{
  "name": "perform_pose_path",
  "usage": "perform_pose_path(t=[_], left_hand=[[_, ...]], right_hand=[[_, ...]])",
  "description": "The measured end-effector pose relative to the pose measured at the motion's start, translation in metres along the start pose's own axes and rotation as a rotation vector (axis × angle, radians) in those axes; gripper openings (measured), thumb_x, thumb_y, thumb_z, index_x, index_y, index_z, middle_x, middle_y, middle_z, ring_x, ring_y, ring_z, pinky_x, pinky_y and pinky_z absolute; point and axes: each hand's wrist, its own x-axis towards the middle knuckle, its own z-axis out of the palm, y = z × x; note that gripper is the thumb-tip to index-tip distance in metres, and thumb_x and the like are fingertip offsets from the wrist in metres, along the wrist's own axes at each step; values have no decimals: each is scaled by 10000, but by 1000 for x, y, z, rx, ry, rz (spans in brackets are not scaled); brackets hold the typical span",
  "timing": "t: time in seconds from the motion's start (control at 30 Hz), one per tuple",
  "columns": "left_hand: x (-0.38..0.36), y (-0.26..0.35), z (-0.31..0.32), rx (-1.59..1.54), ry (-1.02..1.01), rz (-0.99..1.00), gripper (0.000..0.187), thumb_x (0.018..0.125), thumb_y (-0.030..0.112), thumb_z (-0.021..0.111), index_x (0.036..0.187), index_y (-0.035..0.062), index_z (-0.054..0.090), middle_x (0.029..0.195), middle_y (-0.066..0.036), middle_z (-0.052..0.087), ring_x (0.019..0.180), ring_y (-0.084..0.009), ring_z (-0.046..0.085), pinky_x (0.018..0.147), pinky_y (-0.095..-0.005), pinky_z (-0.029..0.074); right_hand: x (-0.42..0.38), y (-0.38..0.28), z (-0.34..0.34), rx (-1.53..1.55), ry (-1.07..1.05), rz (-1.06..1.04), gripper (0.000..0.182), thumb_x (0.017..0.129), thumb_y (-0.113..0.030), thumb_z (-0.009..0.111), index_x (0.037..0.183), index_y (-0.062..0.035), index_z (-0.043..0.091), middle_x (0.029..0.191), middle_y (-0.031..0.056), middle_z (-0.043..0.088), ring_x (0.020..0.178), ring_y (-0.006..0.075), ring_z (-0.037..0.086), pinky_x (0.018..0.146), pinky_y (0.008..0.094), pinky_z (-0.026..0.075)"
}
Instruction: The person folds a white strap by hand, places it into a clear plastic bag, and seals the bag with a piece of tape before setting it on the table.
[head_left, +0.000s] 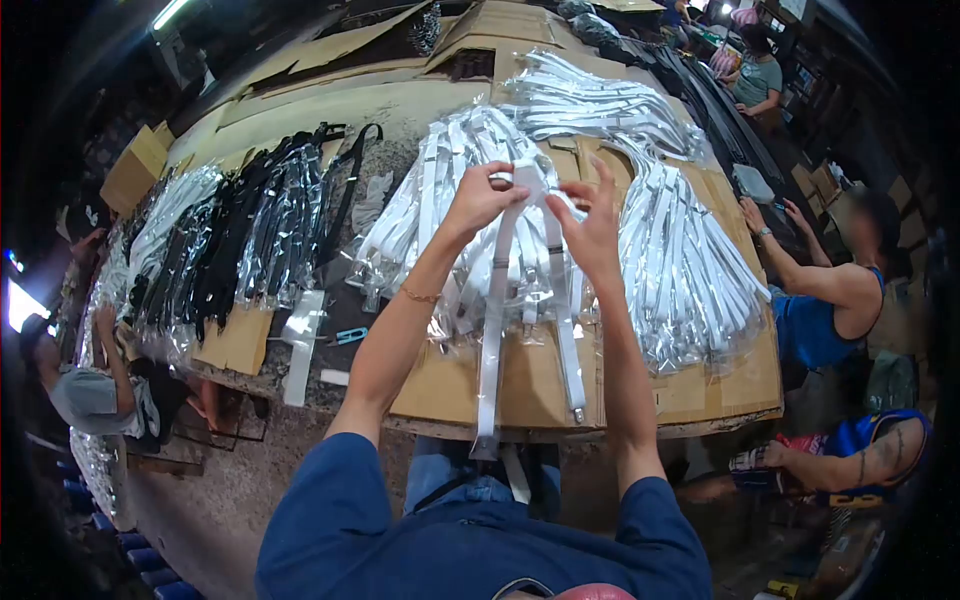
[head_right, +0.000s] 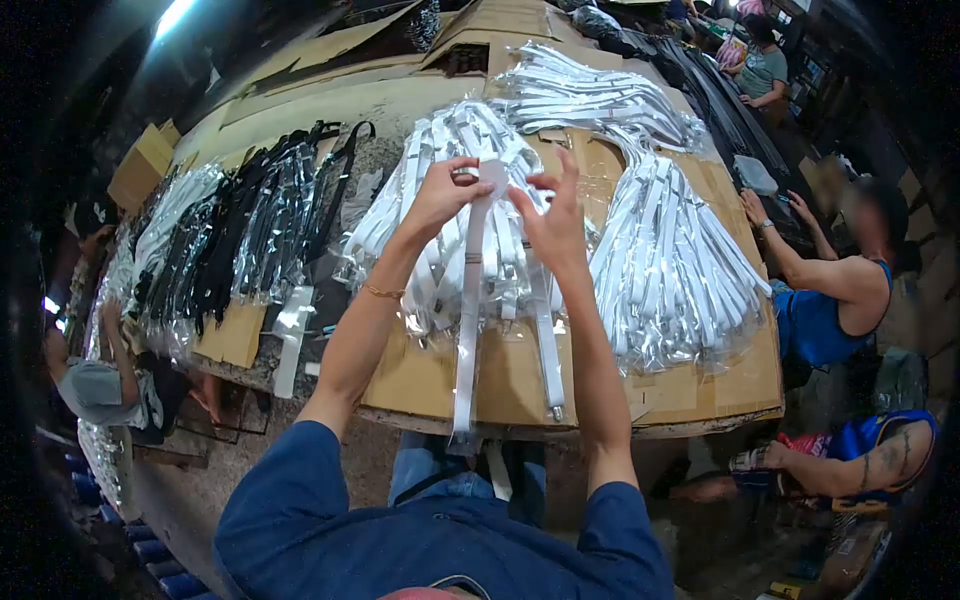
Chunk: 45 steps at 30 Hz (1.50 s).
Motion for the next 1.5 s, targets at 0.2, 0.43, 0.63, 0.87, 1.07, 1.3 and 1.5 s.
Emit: perform_pose_path(t=[0.2,0.43,0.63,0.87,1.07,1.3,1.5], left_hand=[[-35,48,2,-50,-145,80,441,811,65,713,1205,-33,543,932,-84,664,808,-98,607,675,-210,477],[-85,80,27,93,-113,159,332,821,55,684,1125,-30,580,889,-125,691,821,-136,650,718,-255,512],[-133,114,42,64,-42,160,187,864,27,609,1024,-3,518,804,-142,671,721,-143,641,631,-272,503],[-186,150,56,81,-18,240,219,884,68,633,1052,-1,511,884,-87,648,788,-115,618,698,-251,499],[-243,155,77,-20,-97,237,307,836,112,720,1062,-74,626,911,-88,681,857,-122,638,738,-241,504],[-302,152,94,-250,-343,-1,180,837,57,688,967,-63,655,849,-62,677,754,-88,628,690,-225,489],[-361,134,116,-2,-230,-96,197,831,85,698,969,-52,664,838,-37,666,785,-74,607,711,-225,491]], right_hand=[[14,-22,-19,491,-229,337,712,782,28,720,1370,-74,331,810,92,662,752,126,638,692,237,501],[-5,-82,-68,625,-211,337,723,776,64,708,1376,-60,322,840,76,651,782,113,632,707,222,509],[-24,-133,-99,531,-291,311,784,765,78,710,1405,-65,281,835,81,648,786,122,634,715,241,520],[-46,-184,-126,559,-236,247,750,749,89,723,1375,-54,335,844,94,663,808,119,643,732,236,524],[-82,-218,-155,581,-201,280,707,736,72,742,1340,-13,385,828,90,672,775,115,643,711,217,513],[-142,-222,-194,783,-412,366,761,736,44,763,1375,-40,358,829,74,670,784,109,640,716,215,500],[-201,-221,-201,808,-357,513,735,800,25,702,1418,-49,312,911,114,690,866,138,650,797,258,503]])
